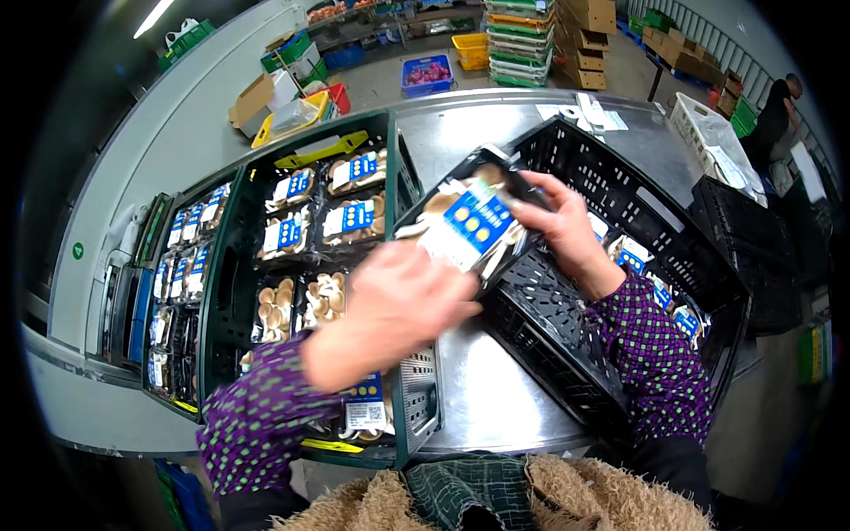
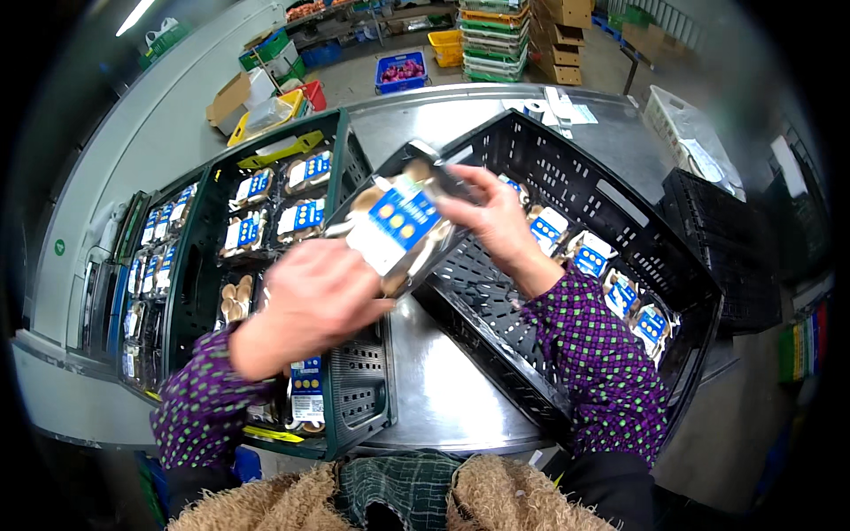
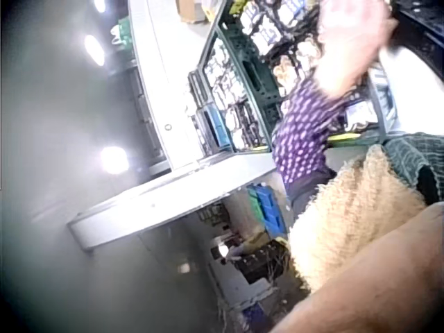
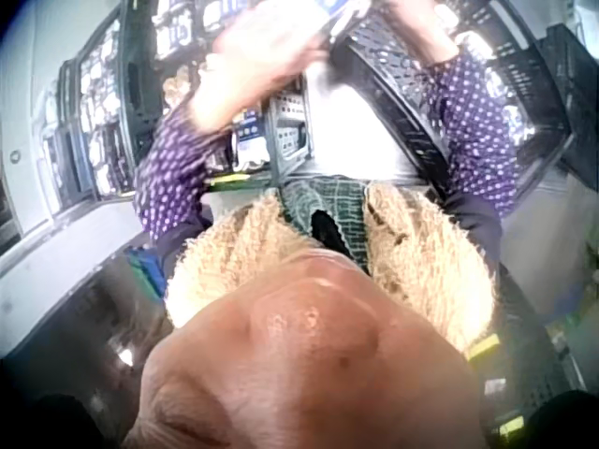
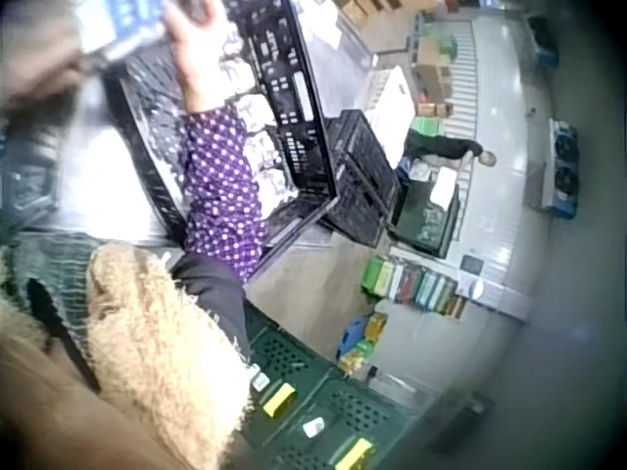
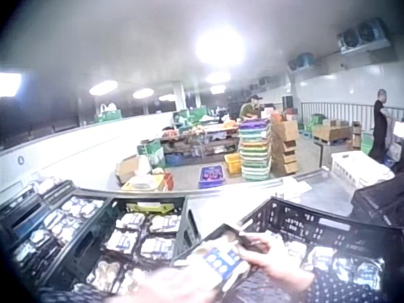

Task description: The person moves containers of mushrooms from one crate to another and applies several adhesive labels to each package by hand.

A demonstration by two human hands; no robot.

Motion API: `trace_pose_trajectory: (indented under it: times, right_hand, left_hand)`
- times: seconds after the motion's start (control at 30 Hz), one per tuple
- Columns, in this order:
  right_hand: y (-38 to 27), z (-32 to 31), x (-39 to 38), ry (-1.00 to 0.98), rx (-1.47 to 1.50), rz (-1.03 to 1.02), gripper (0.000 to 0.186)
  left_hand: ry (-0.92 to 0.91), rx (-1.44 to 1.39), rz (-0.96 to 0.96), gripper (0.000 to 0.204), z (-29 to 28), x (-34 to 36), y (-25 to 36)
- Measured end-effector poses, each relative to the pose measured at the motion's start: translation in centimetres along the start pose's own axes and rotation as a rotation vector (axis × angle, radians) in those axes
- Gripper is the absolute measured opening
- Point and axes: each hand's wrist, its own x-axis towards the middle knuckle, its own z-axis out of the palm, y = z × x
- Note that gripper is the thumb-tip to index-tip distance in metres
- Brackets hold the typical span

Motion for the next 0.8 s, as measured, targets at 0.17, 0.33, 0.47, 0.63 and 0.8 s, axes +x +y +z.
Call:
trace_pose_trajectory:
  times: [0.17, 0.33, 0.47, 0.63, 0.8]
  right_hand:
    - [4.7, -8.5, 2.1, 0.117, 0.096, 0.162, 0.038]
    - [15.6, -10.6, 4.3, -0.086, -0.421, 0.301, 0.041]
    - [19.4, -9.2, 1.7, -0.023, -1.434, 0.141, 0.057]
    - [4.6, 1.4, 5.2, 0.116, -1.057, -0.54, 0.021]
    - [1.2, 23.0, -1.8, -0.717, -1.283, -0.672, 0.025]
  left_hand:
    - [-0.11, 0.157, -0.65, 0.018, -5.8, -16.0, -6.8]
    - [-0.273, -0.152, -1.116, 0.022, -8.1, -26.7, -7.5]
    - [-0.464, -0.087, -1.046, 0.027, -7.3, -28.3, -8.0]
    - [-0.419, 0.006, -0.824, 0.029, -5.9, -31.4, -7.3]
    - [-0.679, -0.349, -0.84, 0.043, -2.7, -31.9, -9.4]
